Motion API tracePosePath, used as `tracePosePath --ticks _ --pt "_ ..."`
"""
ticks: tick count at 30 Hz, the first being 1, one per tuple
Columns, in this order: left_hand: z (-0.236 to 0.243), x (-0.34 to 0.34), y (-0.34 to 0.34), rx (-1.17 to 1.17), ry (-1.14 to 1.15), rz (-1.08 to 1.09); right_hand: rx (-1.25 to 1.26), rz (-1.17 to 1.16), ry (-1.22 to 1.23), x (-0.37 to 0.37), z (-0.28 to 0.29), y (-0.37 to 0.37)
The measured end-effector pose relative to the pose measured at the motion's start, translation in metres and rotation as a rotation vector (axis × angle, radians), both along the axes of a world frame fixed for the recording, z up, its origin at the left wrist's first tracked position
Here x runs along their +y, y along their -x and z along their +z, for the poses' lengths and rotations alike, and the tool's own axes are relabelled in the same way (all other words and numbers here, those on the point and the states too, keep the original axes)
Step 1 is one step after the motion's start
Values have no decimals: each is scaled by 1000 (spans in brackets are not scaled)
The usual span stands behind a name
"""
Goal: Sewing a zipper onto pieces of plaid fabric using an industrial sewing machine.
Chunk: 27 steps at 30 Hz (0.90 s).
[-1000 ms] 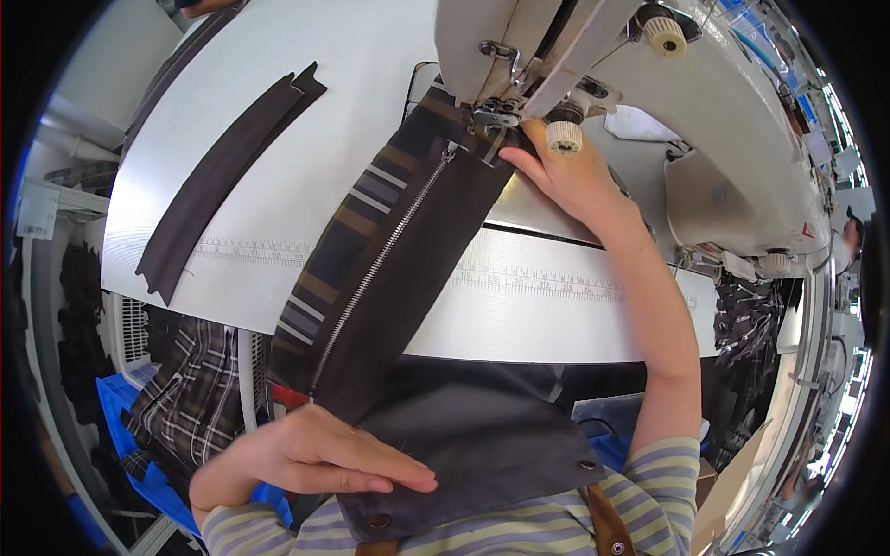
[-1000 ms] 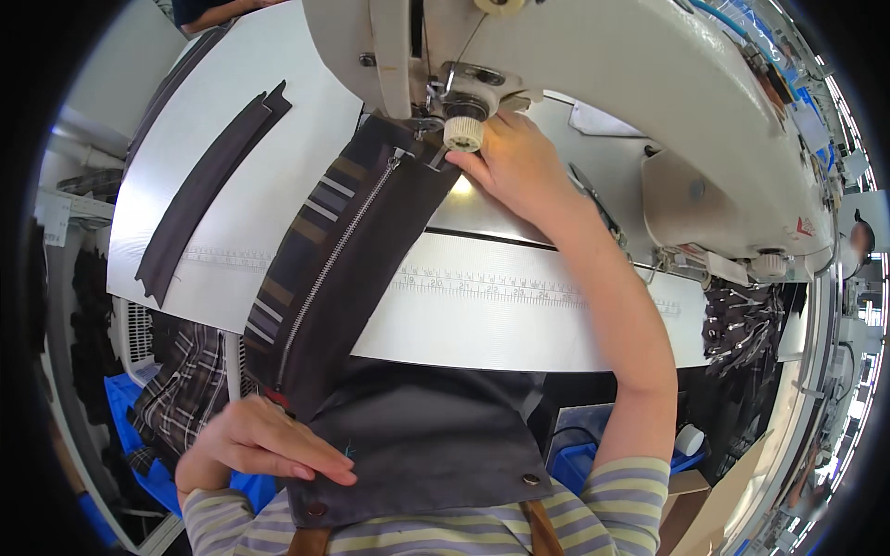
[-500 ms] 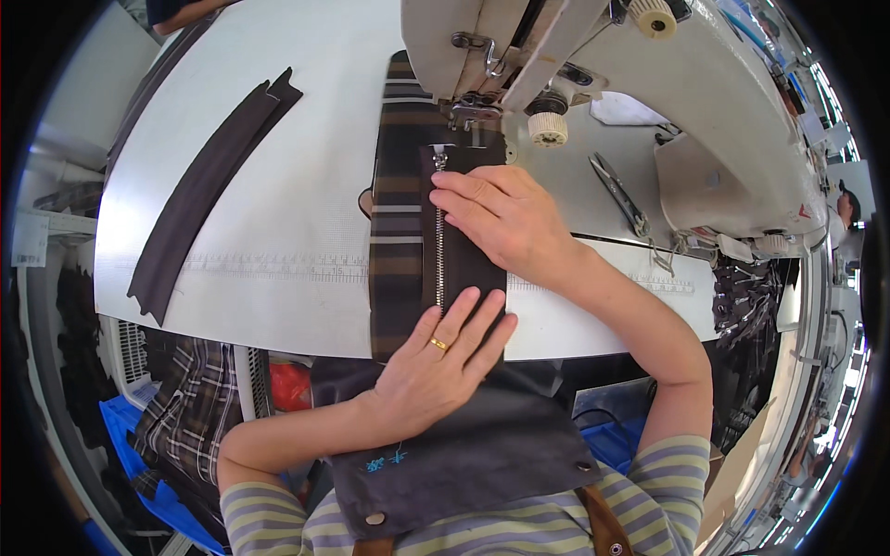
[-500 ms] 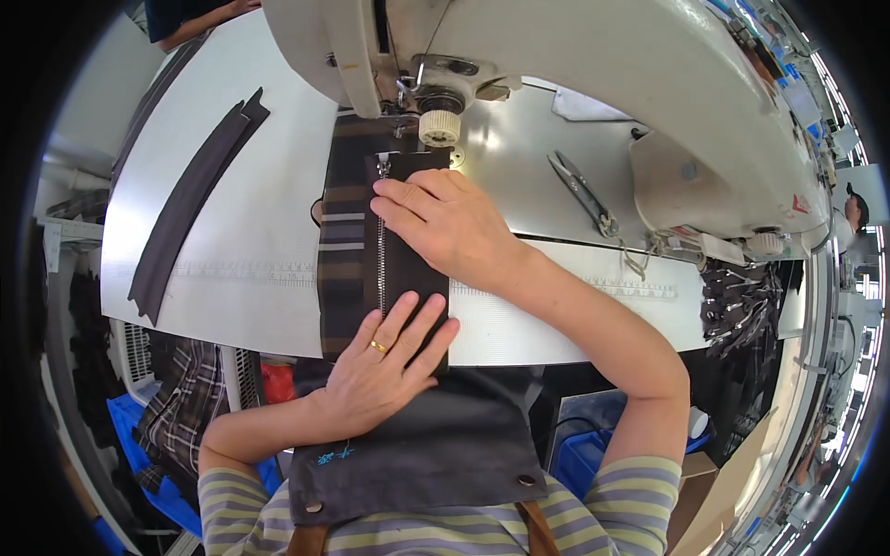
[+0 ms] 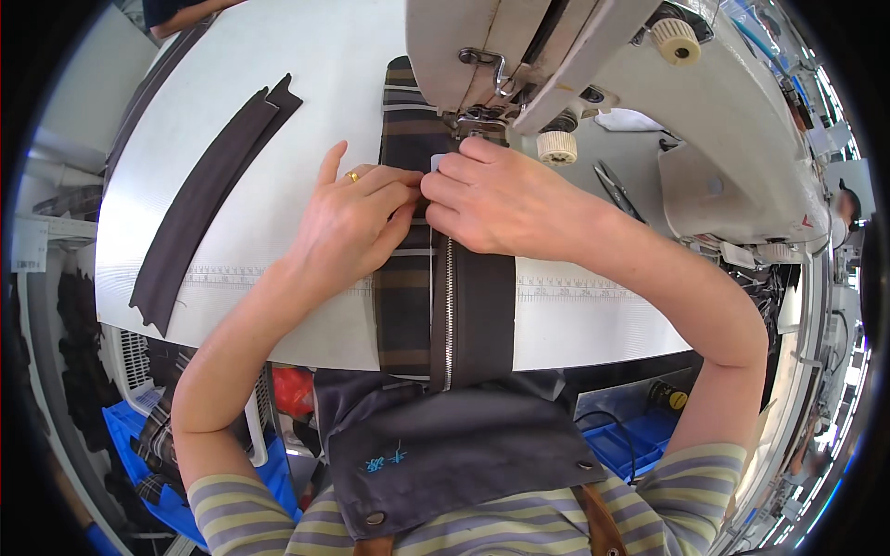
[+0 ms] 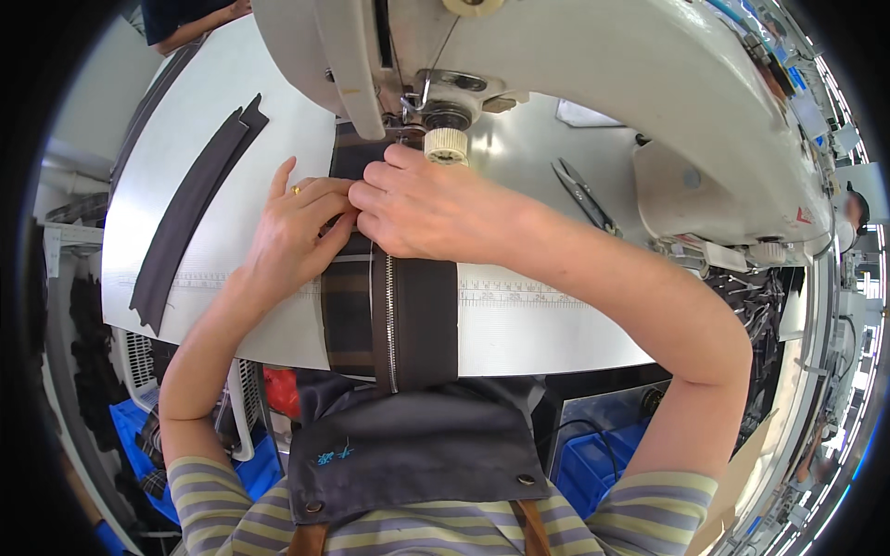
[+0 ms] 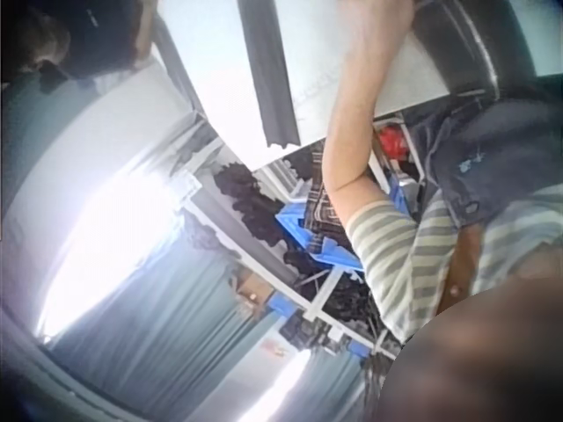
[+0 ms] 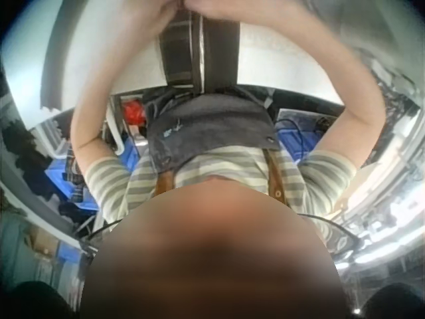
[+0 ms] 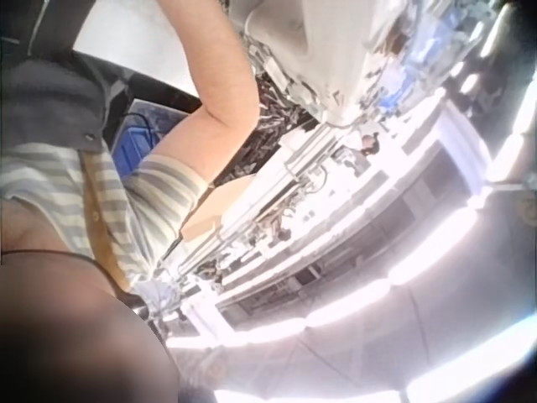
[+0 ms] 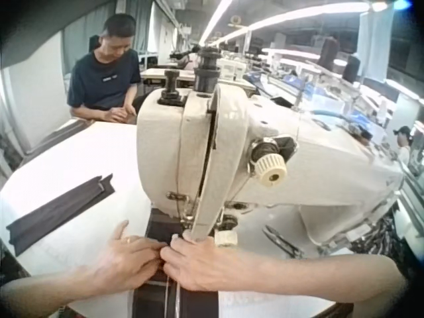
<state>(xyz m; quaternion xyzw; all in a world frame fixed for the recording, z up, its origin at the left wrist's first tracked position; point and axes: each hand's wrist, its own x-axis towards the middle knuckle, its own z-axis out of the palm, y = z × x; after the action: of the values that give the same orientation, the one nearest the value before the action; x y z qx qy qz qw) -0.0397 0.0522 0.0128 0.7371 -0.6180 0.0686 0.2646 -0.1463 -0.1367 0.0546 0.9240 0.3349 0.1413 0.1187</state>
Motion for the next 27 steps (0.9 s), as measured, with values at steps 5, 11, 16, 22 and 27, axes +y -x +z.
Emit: tracePosePath --ticks 5,11,16,22,27 --pt "4 -17 -6 -138 21 26 -6 -88 -214 -6 -19 18" --pt "-3 -34 -19 -233 40 -180 -190 -165 -456 -2 -39 28" --pt "-12 -33 -21 -246 72 16 -158 -277 -555 6 -41 34" --pt "-14 -47 -34 -131 -23 28 -143 -350 -561 -7 -40 30" --pt "-12 -41 -29 -192 94 1 -140 -362 -563 -8 -41 30"
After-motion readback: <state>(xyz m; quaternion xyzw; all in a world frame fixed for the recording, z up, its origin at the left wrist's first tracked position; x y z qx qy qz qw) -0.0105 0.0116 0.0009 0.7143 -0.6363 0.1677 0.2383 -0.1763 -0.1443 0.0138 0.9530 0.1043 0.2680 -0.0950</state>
